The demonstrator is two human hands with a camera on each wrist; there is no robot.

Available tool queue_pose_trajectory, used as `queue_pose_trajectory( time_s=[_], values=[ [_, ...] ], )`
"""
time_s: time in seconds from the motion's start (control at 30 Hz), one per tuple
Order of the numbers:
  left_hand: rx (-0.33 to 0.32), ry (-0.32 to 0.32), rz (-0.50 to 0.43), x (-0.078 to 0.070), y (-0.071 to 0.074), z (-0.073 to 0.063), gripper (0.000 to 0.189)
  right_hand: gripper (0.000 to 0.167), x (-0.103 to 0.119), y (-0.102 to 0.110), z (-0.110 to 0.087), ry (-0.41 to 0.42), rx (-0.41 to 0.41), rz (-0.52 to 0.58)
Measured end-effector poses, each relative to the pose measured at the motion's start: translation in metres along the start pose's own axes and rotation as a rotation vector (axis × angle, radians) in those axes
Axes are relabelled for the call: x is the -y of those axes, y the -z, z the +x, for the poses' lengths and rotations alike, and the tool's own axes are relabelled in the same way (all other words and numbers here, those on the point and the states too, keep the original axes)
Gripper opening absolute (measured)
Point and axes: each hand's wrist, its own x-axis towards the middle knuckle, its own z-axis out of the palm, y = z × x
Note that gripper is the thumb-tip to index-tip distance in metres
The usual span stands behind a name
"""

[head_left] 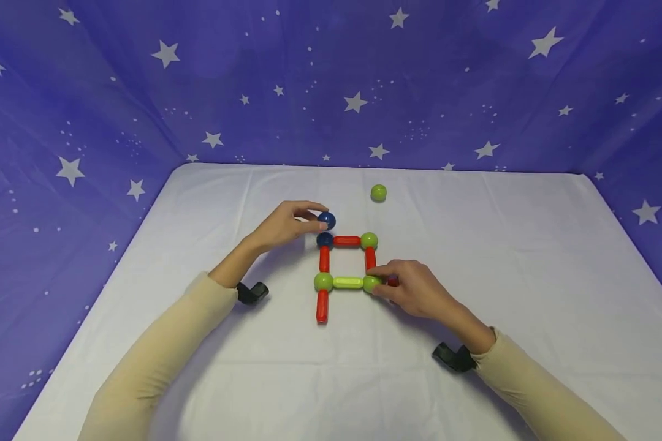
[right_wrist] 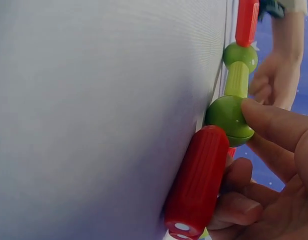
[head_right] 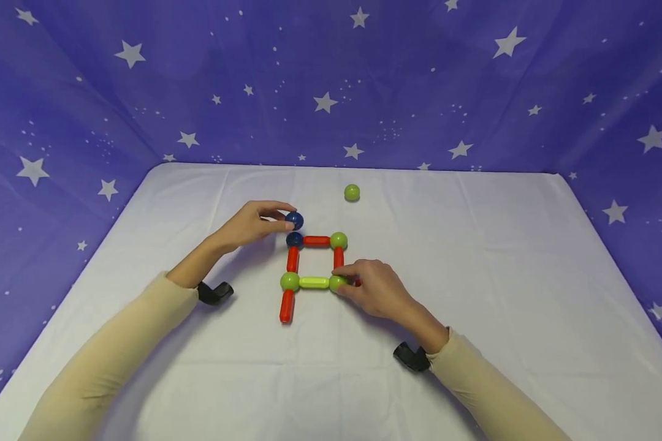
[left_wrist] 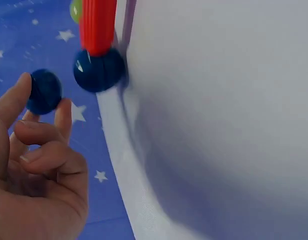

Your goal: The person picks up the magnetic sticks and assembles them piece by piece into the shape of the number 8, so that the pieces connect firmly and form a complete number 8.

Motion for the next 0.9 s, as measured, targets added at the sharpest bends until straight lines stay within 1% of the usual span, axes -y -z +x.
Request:
queue_pose_trajectory(
  time_s=[0.07,0.2,0.27,0.33,0.43,0.5,0.57,0.67,0.77,0.9],
  values=[
    [0.026,0.000,-0.032,0.001,-0.002,-0.016,0.041,0.033,-0.001,0.000,-0.001,-0.008,0.001,-0.001],
    [0.083,0.030,-0.120,-0.002,-0.006,-0.050,0.039,0.032,-0.001,0.000,-0.001,-0.017,0.002,0.005],
    [0.118,0.052,-0.177,-0.004,-0.008,-0.068,0.039,0.032,-0.001,0.000,-0.001,-0.017,0.005,0.009],
    [0.161,0.059,-0.219,-0.006,-0.012,-0.086,0.038,0.032,0.000,0.000,0.000,-0.018,0.008,0.014],
    [0.220,0.042,-0.240,-0.006,-0.021,-0.108,0.038,0.032,0.000,0.000,0.001,-0.019,0.011,0.018],
    [0.253,0.025,-0.225,-0.005,-0.027,-0.119,0.037,0.032,0.000,0.001,0.001,-0.019,0.010,0.019],
    [0.278,0.018,-0.203,-0.003,-0.033,-0.127,0.036,0.032,0.000,0.001,0.001,-0.018,0.009,0.020],
    [0.312,0.014,-0.151,0.001,-0.041,-0.133,0.034,0.033,0.000,0.001,0.001,-0.016,0.010,0.021],
    [0.358,0.007,-0.121,0.003,-0.047,-0.135,0.033,0.033,0.001,0.001,0.001,-0.018,0.014,0.023],
    [0.418,-0.001,-0.120,0.006,-0.052,-0.135,0.033,0.033,0.001,0.000,0.001,-0.022,0.014,0.025]
  ],
)
